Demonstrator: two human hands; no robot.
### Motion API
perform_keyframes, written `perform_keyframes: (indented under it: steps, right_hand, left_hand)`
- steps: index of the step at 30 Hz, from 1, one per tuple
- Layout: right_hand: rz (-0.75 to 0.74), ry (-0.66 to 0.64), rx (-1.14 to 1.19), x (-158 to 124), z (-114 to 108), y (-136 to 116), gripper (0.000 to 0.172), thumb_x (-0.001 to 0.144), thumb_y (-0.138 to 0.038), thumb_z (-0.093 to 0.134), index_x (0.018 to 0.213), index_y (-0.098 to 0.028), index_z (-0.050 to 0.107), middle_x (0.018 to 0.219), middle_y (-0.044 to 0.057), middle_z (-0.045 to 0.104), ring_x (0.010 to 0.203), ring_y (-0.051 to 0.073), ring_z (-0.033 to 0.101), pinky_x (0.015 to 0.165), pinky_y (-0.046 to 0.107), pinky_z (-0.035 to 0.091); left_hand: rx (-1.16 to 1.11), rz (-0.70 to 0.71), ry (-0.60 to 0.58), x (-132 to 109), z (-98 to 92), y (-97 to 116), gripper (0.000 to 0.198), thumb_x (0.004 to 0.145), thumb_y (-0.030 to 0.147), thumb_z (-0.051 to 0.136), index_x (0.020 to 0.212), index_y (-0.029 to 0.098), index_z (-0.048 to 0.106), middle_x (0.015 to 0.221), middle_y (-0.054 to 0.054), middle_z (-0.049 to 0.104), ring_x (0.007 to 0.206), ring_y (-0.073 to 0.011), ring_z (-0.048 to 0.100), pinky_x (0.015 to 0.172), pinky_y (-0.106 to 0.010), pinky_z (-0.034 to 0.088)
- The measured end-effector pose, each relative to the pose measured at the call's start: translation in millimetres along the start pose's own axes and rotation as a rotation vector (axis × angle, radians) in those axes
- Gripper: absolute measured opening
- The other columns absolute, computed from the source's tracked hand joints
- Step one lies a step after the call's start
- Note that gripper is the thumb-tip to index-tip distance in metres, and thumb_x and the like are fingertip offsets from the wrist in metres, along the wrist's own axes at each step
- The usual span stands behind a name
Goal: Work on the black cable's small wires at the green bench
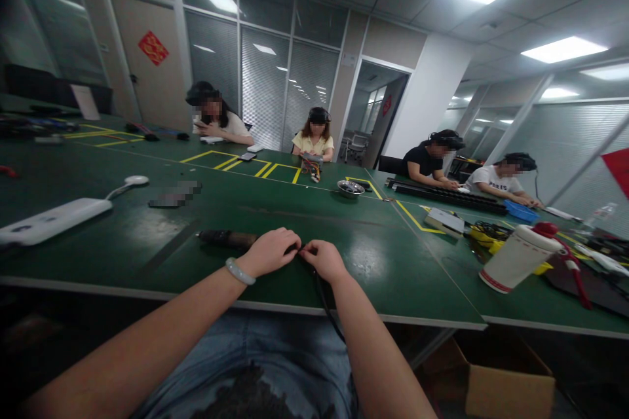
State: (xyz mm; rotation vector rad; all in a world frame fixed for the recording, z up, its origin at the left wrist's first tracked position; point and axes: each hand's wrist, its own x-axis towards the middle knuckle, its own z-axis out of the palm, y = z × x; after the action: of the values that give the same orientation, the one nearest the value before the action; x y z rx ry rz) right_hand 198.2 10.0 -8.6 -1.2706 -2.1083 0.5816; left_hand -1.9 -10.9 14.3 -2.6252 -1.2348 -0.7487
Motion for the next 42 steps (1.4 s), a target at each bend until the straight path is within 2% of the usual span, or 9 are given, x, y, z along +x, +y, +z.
perform_keyframes:
  steps: [15,25,33,42]
  right_hand:
    - [-0.011,0.001,-0.013,1.3,1.0,2.5,0.019,0.08,-0.036,0.061,0.082,-0.02,0.071,0.078,0.001,0.07,0.071,0.015,0.06,0.065,0.024,0.041]
    - [0.004,0.004,-0.017,1.7,1.1,3.2,0.018,0.08,-0.036,0.062,0.08,-0.02,0.07,0.076,-0.001,0.069,0.066,0.013,0.059,0.061,0.023,0.04]
    - [-0.011,0.005,-0.007,1.5,1.3,4.2,0.018,0.08,-0.036,0.061,0.08,-0.02,0.07,0.076,0.0,0.069,0.068,0.014,0.059,0.062,0.024,0.04]
    - [-0.008,0.009,-0.024,2.1,1.7,3.6,0.018,0.08,-0.036,0.061,0.079,-0.02,0.07,0.075,0.0,0.068,0.067,0.014,0.058,0.062,0.023,0.04]
  left_hand:
    - [0.027,0.005,-0.023,0.5,-3.4,2.8,0.011,0.087,0.025,0.053,0.094,0.022,0.06,0.094,-0.004,0.062,0.091,-0.0187,0.053,0.08,-0.031,0.042]
    - [0.008,-0.022,0.005,0.2,1.6,0.1,0.01,0.087,0.027,0.053,0.093,0.021,0.059,0.09,-0.003,0.062,0.088,-0.0191,0.053,0.077,-0.031,0.041]
    - [-0.008,0.005,-0.001,-0.2,0.5,0.4,0.012,0.087,0.026,0.052,0.096,0.022,0.059,0.094,-0.004,0.062,0.091,-0.019,0.053,0.081,-0.031,0.042]
    - [-0.001,-0.042,0.003,0.3,-0.3,1.0,0.014,0.085,0.026,0.054,0.098,0.021,0.058,0.093,-0.004,0.062,0.09,-0.0193,0.055,0.078,-0.03,0.043]
